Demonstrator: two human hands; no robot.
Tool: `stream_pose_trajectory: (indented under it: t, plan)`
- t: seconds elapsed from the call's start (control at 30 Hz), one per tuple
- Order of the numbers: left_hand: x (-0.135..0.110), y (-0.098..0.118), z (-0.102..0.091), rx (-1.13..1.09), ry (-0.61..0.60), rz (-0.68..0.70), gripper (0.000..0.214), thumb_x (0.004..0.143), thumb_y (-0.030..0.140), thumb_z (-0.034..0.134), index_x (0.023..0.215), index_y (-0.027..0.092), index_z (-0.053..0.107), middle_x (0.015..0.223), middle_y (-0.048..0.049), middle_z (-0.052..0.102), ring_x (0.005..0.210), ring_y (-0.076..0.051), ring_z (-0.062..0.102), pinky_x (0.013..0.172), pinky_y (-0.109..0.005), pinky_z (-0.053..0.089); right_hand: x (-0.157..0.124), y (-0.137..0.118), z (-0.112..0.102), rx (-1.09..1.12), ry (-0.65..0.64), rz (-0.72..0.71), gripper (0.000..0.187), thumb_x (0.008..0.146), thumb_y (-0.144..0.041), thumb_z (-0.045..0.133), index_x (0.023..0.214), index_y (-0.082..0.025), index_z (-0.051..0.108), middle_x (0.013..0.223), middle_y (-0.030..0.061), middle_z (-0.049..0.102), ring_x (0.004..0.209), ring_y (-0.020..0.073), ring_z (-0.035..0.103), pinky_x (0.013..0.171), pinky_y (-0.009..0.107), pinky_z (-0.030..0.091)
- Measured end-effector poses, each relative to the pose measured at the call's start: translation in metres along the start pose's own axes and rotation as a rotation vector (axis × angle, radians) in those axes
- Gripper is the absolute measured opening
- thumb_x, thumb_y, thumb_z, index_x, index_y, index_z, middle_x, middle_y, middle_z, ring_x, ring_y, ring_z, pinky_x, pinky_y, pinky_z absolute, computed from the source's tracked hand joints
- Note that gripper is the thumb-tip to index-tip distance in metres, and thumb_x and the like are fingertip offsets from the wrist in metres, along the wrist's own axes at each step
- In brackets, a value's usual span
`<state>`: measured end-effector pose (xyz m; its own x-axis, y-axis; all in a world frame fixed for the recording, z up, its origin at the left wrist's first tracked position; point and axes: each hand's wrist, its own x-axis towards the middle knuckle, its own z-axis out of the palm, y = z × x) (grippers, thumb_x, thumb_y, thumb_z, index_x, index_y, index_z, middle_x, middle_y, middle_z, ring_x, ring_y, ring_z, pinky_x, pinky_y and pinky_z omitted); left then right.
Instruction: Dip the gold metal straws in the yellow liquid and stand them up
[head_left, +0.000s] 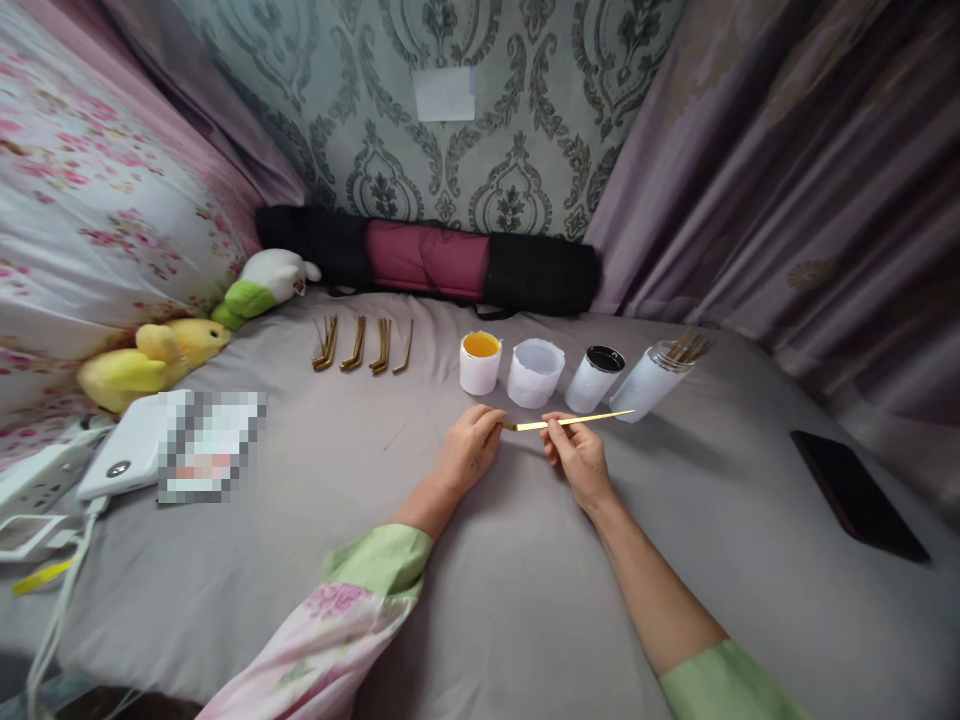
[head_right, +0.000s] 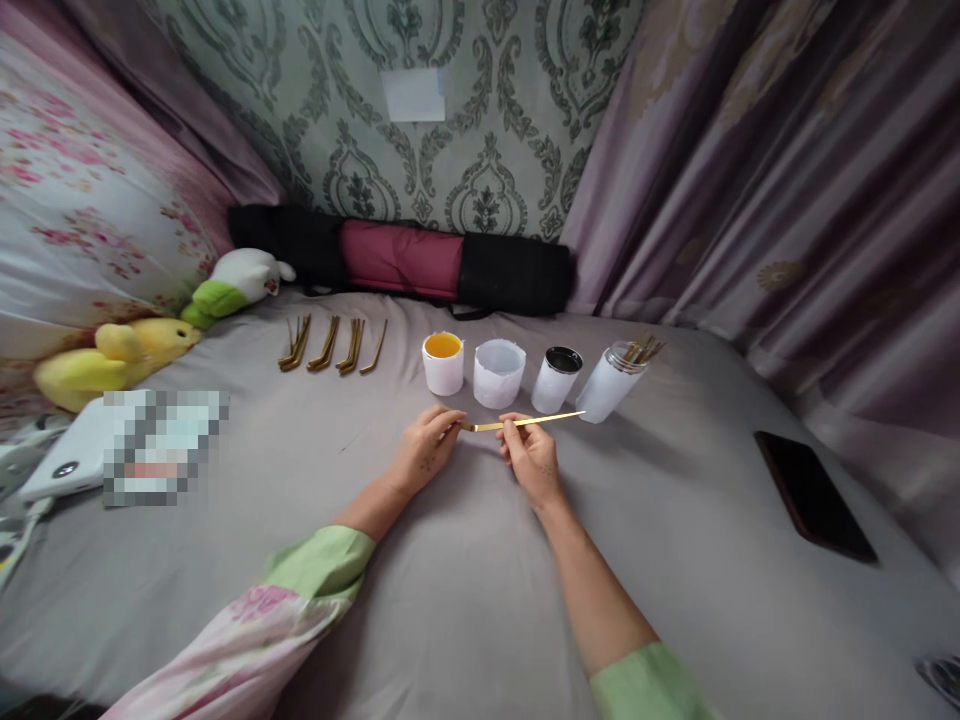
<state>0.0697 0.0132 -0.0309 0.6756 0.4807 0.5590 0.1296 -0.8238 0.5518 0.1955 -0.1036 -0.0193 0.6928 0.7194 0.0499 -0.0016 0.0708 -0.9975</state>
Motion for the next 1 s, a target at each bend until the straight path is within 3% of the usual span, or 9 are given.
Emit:
stream_pose_trajectory:
  t: [0.2, 0.47, 0.7, 1.0]
  plan:
    - [0.004, 0.003, -0.001, -0.243, 0.011, -0.213, 0.020, 0.081, 0.023, 0.046, 0.089, 0.017, 0.062, 0.080, -0.0058, 0.061, 0.066, -0.011, 0.052, 0.063, -0.023, 0.042, 0.002, 0.003, -0.003, 0.003, 0.045, 0.003, 0.035, 0.072, -0.047, 0.056, 0.089, -0.017, 0.058, 0.068, 0.0010, 0.056, 0.049, 0.0071, 0.047, 0.040, 0.018, 0.034]
    - [0.011, 0.017, -0.002, -0.753, -0.054, -0.678, 0.024, 0.073, 0.031, 0.055, 0.086, 0.012, 0.061, 0.060, -0.0011, 0.057, 0.046, -0.008, 0.047, 0.043, -0.018, 0.035, 0.003, 0.004, -0.004, -0.036, 0.074, -0.009, 0.034, 0.073, -0.047, 0.054, 0.090, -0.018, 0.057, 0.067, 0.0003, 0.053, 0.050, 0.0069, 0.046, 0.039, 0.017, 0.033]
    - [0.011, 0.016, -0.004, -1.085, -0.049, -0.830, 0.031, 0.068, 0.035, 0.062, 0.087, 0.010, 0.059, 0.065, -0.0023, 0.057, 0.049, -0.007, 0.050, 0.042, -0.017, 0.035, 0.002, 0.002, -0.004, -0.071, 0.093, -0.026, 0.037, 0.072, -0.049, 0.053, 0.091, -0.017, 0.056, 0.068, 0.0010, 0.052, 0.050, 0.0073, 0.045, 0.039, 0.017, 0.033]
    - [0.010, 0.019, -0.001, -1.258, -0.106, -0.907, 0.024, 0.071, 0.029, 0.061, 0.085, 0.009, 0.057, 0.067, -0.0048, 0.059, 0.052, -0.007, 0.053, 0.046, -0.018, 0.039, 0.002, 0.002, -0.004, -0.078, 0.100, -0.032, 0.037, 0.073, -0.050, 0.053, 0.090, -0.017, 0.057, 0.068, 0.0005, 0.052, 0.049, 0.0071, 0.045, 0.039, 0.018, 0.034]
